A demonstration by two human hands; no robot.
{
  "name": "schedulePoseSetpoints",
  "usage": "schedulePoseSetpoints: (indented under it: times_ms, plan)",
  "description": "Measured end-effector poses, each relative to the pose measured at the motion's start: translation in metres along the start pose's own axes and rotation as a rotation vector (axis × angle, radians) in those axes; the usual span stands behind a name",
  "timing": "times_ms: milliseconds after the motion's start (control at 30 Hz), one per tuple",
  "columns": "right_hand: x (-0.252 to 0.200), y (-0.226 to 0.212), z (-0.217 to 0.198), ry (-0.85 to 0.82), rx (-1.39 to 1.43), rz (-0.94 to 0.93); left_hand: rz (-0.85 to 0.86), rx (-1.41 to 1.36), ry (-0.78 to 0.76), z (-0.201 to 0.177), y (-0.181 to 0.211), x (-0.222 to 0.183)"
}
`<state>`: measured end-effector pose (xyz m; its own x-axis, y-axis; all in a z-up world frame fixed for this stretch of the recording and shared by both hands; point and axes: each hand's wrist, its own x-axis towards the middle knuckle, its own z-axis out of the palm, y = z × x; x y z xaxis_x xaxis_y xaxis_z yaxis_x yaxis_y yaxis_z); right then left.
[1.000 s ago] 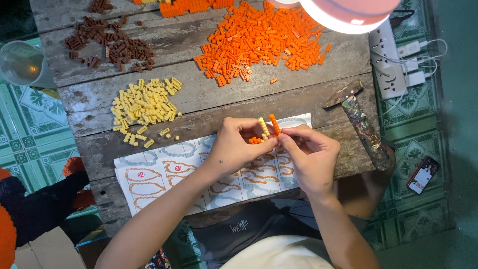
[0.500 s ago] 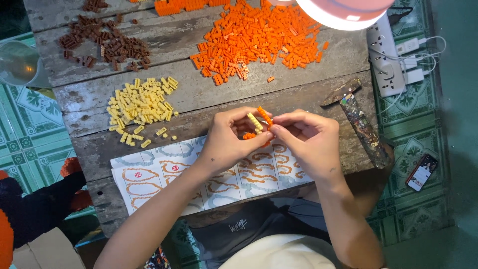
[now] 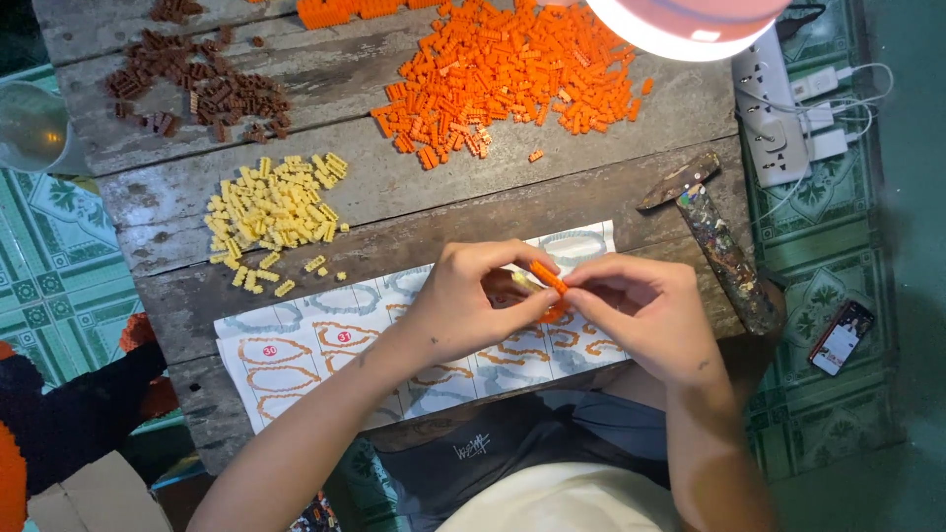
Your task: Assembling a small figure using interlocking plastic toy blocks while following a printed instruction sheet.
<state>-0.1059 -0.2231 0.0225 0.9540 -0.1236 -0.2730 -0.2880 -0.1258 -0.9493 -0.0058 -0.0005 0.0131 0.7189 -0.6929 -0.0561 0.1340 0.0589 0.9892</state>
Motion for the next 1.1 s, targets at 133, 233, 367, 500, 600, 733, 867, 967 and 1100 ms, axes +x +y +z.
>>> schedulePoseSetpoints:
  times_ms: [133,233,367,500,600,733,867,967,1100]
  plan:
    - [-0.014,0.023,-0.018,-0.019,-0.023,0.069,0.025,0.119,0.018,-0.011,-0.001,0.003]
    - [-0.024,0.035,-0.033,-0.017,-0.070,0.148,0.036,0.221,0.131,-0.021,-0.006,0.007]
    - [-0.030,0.052,-0.047,0.021,-0.089,0.205,0.046,0.266,0.189,-0.022,-0.012,0.009]
    - [-0.033,0.042,-0.044,0.110,-0.133,0.205,0.073,0.289,0.191,-0.019,-0.018,0.009]
    - [-0.034,0.043,-0.037,0.191,-0.195,0.157,0.106,0.328,0.205,-0.021,-0.017,0.010]
    - [-0.029,0.028,-0.024,0.221,-0.335,0.091,0.161,0.445,0.218,-0.022,-0.024,0.010]
    - [-0.029,0.014,-0.015,0.285,-0.554,-0.217,0.281,0.628,0.205,-0.021,-0.029,0.011]
    - [-0.029,0.021,-0.011,0.307,-0.692,-0.338,0.344,0.723,0.204,-0.021,-0.033,0.010]
    - [-0.029,0.024,-0.011,0.281,-0.749,-0.348,0.380,0.789,0.221,-0.023,-0.036,0.011]
